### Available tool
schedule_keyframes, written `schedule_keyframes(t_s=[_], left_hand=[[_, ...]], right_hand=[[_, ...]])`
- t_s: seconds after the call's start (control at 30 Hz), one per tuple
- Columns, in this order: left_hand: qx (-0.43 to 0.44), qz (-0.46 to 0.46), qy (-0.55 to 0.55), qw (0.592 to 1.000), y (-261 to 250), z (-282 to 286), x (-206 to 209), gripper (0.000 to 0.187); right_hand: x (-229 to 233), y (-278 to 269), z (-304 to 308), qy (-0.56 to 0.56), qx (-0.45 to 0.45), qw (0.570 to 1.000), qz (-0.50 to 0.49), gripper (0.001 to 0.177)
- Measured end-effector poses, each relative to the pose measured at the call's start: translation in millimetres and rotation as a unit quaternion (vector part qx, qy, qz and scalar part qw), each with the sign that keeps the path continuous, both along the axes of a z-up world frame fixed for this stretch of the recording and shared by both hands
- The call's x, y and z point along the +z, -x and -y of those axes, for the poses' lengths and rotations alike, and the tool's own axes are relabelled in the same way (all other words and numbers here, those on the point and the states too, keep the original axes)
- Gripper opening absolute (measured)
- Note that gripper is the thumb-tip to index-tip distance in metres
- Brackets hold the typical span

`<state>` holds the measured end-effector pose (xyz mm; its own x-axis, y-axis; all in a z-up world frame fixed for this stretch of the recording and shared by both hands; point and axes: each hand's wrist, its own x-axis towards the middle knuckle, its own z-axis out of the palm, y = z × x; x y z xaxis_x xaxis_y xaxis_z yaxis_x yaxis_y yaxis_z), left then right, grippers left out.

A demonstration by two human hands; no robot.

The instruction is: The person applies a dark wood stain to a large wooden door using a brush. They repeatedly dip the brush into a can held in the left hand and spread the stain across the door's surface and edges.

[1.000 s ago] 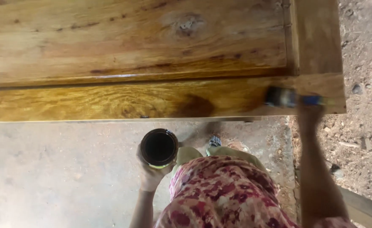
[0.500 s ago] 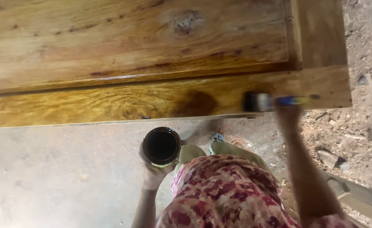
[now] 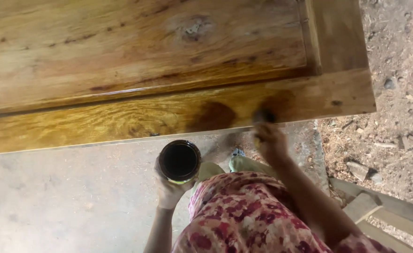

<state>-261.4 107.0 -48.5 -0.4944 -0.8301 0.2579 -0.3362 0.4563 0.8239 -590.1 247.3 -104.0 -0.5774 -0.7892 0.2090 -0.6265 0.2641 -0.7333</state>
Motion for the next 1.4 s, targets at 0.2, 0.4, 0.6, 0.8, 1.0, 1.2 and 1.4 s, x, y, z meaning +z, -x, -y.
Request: schedule_keyframes(t_s=[0.2, 0.4, 0.6, 0.8, 1.0, 1.2, 1.4], left_hand=[[-0.011, -0.019, -0.025, 0.999, 15, -1, -16, 0.122], [-0.066, -0.006, -0.004, 0.998, 43, -3, 0, 0.121], [-0.080, -0.038, 0.175, 0.981, 64, -5, -1, 0.124], [-0.068, -0.014, 0.042, 0.997, 79, -11, 12, 0.118], [-0.087, -0.019, 0.169, 0.982, 82, -10, -2, 0.124], [-0.087, -0.022, 0.179, 0.980, 93, -10, 16, 0.121], [-0.071, -0.041, 0.117, 0.990, 102, -9, 17, 0.117]], right_hand=[[72, -23, 33, 0.074, 0.024, 0.992, 0.102, 0.011], [108, -43, 52, 0.151, 0.105, 0.941, 0.283, 0.009], [129, -67, 70, 0.103, 0.249, 0.946, 0.179, 0.016], [123, -72, 78, 0.016, 0.278, 0.945, 0.173, 0.022], [116, -67, 83, -0.024, 0.294, 0.952, 0.078, 0.024], [129, -58, 79, -0.042, 0.304, 0.947, 0.097, 0.022], [176, -40, 71, 0.041, 0.283, 0.952, 0.105, 0.015]])
